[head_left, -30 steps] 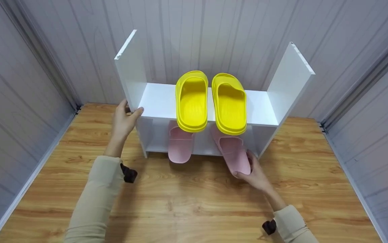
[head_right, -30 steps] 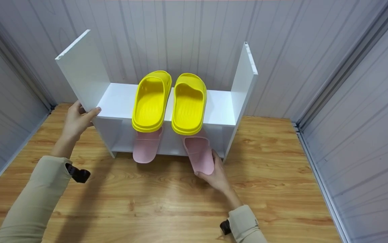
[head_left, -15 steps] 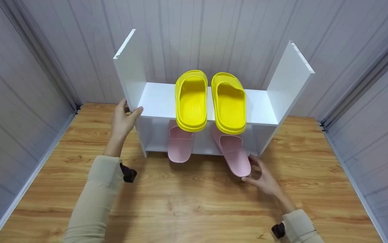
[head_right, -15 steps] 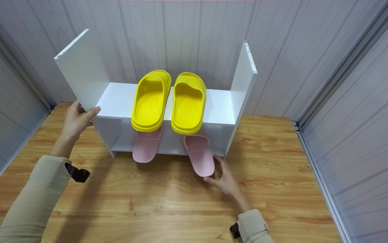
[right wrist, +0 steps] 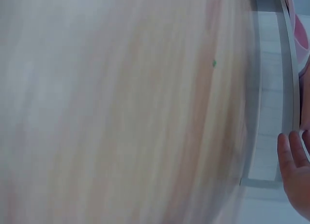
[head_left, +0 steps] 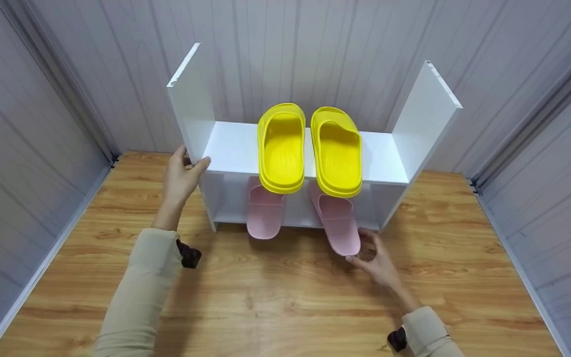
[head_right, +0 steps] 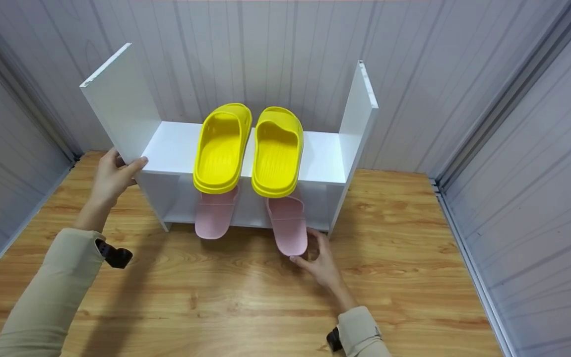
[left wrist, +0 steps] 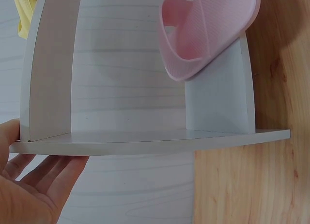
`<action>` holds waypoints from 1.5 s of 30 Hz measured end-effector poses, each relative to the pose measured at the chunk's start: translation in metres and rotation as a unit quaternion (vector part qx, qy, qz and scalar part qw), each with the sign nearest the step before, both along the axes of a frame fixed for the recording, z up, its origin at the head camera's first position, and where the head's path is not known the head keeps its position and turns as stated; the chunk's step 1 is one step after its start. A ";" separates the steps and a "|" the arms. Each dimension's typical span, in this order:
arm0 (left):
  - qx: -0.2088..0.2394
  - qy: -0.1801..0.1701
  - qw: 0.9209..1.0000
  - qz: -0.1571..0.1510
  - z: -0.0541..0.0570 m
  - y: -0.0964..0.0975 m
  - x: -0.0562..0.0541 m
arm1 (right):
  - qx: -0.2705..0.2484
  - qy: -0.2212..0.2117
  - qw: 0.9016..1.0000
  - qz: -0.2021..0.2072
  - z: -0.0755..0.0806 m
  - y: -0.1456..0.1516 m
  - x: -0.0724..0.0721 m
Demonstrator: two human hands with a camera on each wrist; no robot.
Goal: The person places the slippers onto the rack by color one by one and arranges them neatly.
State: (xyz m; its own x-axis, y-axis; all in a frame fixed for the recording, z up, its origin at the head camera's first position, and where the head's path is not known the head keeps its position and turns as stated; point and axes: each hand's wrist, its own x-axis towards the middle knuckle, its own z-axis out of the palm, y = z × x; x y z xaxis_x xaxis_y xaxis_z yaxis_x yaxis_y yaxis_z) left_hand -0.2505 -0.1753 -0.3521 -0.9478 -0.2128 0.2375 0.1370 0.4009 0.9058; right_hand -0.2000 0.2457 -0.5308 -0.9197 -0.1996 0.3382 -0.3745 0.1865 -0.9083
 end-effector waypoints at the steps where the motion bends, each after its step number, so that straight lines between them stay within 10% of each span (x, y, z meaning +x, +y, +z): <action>1: -0.002 0.001 1.000 0.000 0.000 0.000 0.000 | -0.008 0.006 1.000 -0.002 -0.001 -0.002 0.000; 9: -0.022 0.001 1.000 0.008 0.001 0.001 0.002 | -0.070 0.037 0.997 -0.018 -0.013 -0.021 -0.003; 32: -0.008 0.002 1.000 0.004 0.001 0.001 0.000 | 0.022 0.086 0.990 -0.110 0.024 -0.060 -0.001; 45: -0.014 0.002 1.000 0.011 -0.001 0.002 -0.002 | 0.017 0.027 0.995 -0.098 0.036 -0.034 0.000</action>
State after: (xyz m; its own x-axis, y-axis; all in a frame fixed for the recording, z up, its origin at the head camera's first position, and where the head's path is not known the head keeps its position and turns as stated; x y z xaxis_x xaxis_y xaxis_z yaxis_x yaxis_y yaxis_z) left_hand -0.2523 -0.1728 -0.3533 -0.9420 -0.2264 0.2479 0.1322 0.4286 0.8938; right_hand -0.1999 0.2119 -0.4948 -0.9229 -0.0305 0.3839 -0.3757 0.2906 -0.8800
